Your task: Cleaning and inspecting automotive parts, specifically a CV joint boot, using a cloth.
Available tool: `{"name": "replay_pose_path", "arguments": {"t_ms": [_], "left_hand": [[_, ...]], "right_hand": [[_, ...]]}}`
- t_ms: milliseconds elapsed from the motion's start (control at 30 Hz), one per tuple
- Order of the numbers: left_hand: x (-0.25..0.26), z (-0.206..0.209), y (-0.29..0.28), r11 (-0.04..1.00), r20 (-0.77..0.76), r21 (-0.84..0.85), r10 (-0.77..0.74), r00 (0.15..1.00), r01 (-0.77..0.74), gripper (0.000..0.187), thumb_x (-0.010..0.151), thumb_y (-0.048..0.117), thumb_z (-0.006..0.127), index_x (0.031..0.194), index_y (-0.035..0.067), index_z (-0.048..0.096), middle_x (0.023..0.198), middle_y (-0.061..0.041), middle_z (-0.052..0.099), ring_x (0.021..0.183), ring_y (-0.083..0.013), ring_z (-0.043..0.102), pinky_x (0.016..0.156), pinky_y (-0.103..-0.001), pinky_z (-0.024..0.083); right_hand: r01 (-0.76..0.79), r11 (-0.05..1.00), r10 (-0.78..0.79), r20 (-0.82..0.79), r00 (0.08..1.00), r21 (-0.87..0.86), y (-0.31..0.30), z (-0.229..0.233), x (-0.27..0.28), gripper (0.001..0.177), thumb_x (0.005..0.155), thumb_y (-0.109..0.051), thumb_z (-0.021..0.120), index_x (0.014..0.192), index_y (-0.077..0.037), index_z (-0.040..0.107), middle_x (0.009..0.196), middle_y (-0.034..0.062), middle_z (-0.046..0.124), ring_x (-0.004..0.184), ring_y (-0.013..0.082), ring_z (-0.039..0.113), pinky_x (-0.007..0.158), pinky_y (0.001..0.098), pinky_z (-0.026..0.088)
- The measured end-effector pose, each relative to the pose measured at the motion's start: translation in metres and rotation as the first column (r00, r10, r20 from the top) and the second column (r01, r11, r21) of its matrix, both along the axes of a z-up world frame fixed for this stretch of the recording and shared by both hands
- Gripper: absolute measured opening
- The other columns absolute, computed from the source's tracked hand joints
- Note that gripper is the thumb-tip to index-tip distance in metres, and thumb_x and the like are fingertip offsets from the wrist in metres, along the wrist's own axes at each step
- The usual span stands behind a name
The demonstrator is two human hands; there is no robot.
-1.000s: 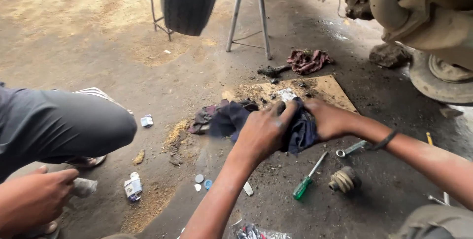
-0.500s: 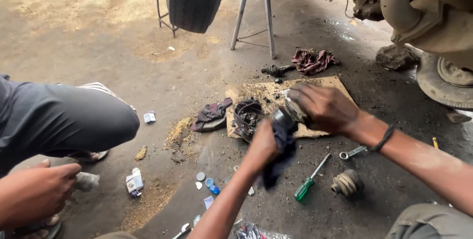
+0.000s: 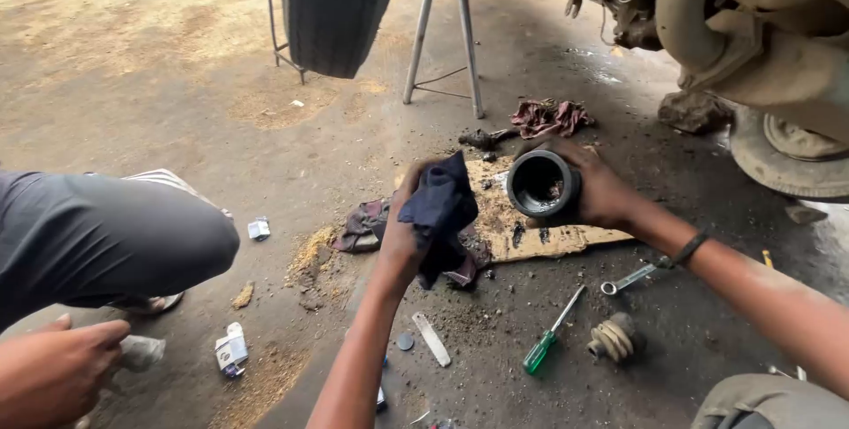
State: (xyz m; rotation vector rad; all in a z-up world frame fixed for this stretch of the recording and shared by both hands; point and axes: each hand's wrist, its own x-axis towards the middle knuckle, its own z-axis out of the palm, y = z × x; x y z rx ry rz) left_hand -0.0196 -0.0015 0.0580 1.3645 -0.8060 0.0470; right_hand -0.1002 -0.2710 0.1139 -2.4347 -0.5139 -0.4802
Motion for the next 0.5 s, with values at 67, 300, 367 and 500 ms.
{"name": "replay_pose_path", "arguments": {"t_ms": [67,300,367,500], "left_hand": [[-0.01,0.02,-0.007,0.998,-0.017,-0.015,-0.056,0.998,0.056,0.049,0.09,0.01,0.063,0.138,0.008,0.055,0.116,-0.009,0.068,0.102,-0.0171,0.063,0.091,-0.028,0.052],[-0.04,0.055,-0.029,0.938,0.482,0.309,-0.011,0.876,-0.158,0.048,0.085,0.008,0.07,0.132,0.013,0.061,0.131,-0.018,0.064,0.104,-0.0394,0.068,0.089,-0.043,0.054],[-0.04,0.045,-0.038,0.943,0.502,0.293,-0.009,0.865,-0.16,0.044,0.083,0.009,0.071,0.127,0.01,0.062,0.121,-0.018,0.065,0.103,-0.0411,0.067,0.087,-0.046,0.054],[-0.023,0.007,-0.054,0.956,0.481,0.215,0.076,0.874,-0.201,0.024,0.084,0.005,0.068,0.109,0.005,0.067,0.106,-0.018,0.07,0.095,-0.039,0.069,0.083,-0.045,0.057]], "right_hand": [[0.023,1.0,-0.023,-0.089,0.996,-0.007,-0.015,-0.012,0.004,0.087,0.056,-0.03,0.098,0.13,-0.011,0.057,0.127,0.0077,0.067,0.121,0.0229,0.063,0.11,0.0419,0.048],[-0.136,0.98,0.193,-0.539,0.82,0.145,-0.019,-0.021,0.009,0.077,0.047,-0.016,0.097,0.116,-0.007,0.064,0.112,0.0069,0.076,0.103,0.0199,0.072,0.098,0.0352,0.057],[-0.107,0.991,0.134,-0.611,0.78,0.081,-0.013,-0.022,0.005,0.066,0.049,-0.017,0.096,0.109,-0.005,0.069,0.104,0.0082,0.079,0.095,0.0214,0.075,0.092,0.0354,0.06],[-0.076,0.997,0.059,-0.553,0.831,-0.009,0.004,-0.031,0.003,0.063,0.046,-0.019,0.091,0.103,-0.006,0.067,0.096,0.006,0.078,0.083,0.0199,0.076,0.084,0.0335,0.062]]}}
